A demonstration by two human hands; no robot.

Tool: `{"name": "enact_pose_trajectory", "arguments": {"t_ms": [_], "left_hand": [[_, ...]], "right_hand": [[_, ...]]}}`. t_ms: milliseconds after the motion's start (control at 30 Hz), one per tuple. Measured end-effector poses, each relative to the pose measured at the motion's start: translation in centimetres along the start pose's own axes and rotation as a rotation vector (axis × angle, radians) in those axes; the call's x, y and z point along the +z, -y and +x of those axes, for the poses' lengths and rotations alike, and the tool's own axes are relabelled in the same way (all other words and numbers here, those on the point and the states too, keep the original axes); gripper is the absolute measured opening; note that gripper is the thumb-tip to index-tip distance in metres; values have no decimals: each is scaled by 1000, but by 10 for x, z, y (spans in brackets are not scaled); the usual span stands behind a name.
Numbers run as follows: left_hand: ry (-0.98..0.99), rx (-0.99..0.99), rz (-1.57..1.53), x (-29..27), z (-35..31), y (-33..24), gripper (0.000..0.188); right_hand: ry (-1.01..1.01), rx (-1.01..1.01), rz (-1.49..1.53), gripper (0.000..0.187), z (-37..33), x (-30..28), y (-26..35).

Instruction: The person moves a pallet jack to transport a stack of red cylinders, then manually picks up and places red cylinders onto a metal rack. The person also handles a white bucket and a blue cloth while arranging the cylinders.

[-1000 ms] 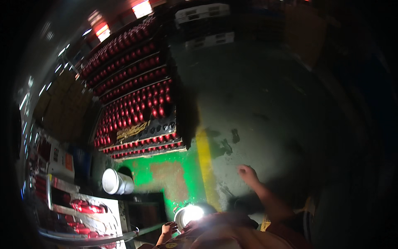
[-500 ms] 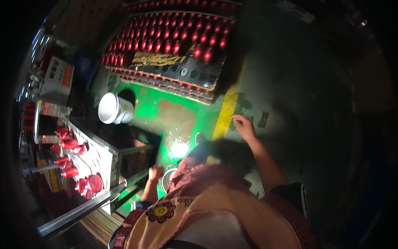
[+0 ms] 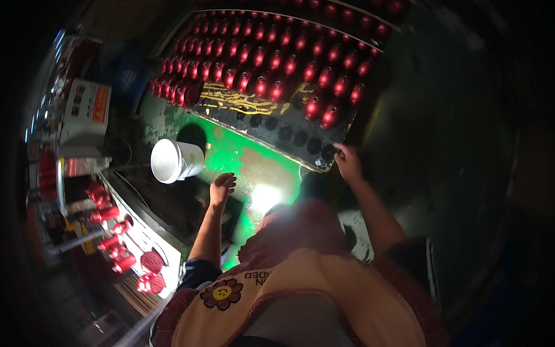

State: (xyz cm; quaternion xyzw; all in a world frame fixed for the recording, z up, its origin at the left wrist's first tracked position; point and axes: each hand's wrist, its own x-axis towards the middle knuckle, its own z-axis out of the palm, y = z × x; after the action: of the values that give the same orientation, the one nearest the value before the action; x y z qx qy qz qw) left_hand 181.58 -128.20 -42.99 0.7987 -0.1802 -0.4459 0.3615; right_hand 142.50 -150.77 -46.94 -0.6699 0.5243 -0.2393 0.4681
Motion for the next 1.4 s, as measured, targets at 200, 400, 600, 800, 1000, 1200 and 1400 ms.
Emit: {"name": "enact_pose_trajectory", "arguments": {"t_ms": [200, 400, 600, 800, 1000, 1200, 1400], "left_hand": [[57, 416, 193, 57, 92, -74, 29], [186, 734, 447, 193, 188, -137, 39], [266, 932, 545, 311, 212, -144, 67], [280, 727, 568, 310, 207, -157, 57], [381, 649, 298, 232, 199, -140, 80], [421, 631, -529, 60, 141, -99, 67], [-283, 280, -828, -147, 51, -64, 70]], "right_hand": [[-149, 1, -261, 49, 74, 23, 14], [-198, 169, -481, 63, 120, 57, 1], [-333, 208, -561, 61, 151, 91, -25], [-385, 294, -450, 62, 160, 97, -40], [-381, 249, -154, 67, 138, 55, -46], [-179, 366, 473, 83, 100, 15, 35], [416, 272, 1007, 73, 133, 126, 172]]}}
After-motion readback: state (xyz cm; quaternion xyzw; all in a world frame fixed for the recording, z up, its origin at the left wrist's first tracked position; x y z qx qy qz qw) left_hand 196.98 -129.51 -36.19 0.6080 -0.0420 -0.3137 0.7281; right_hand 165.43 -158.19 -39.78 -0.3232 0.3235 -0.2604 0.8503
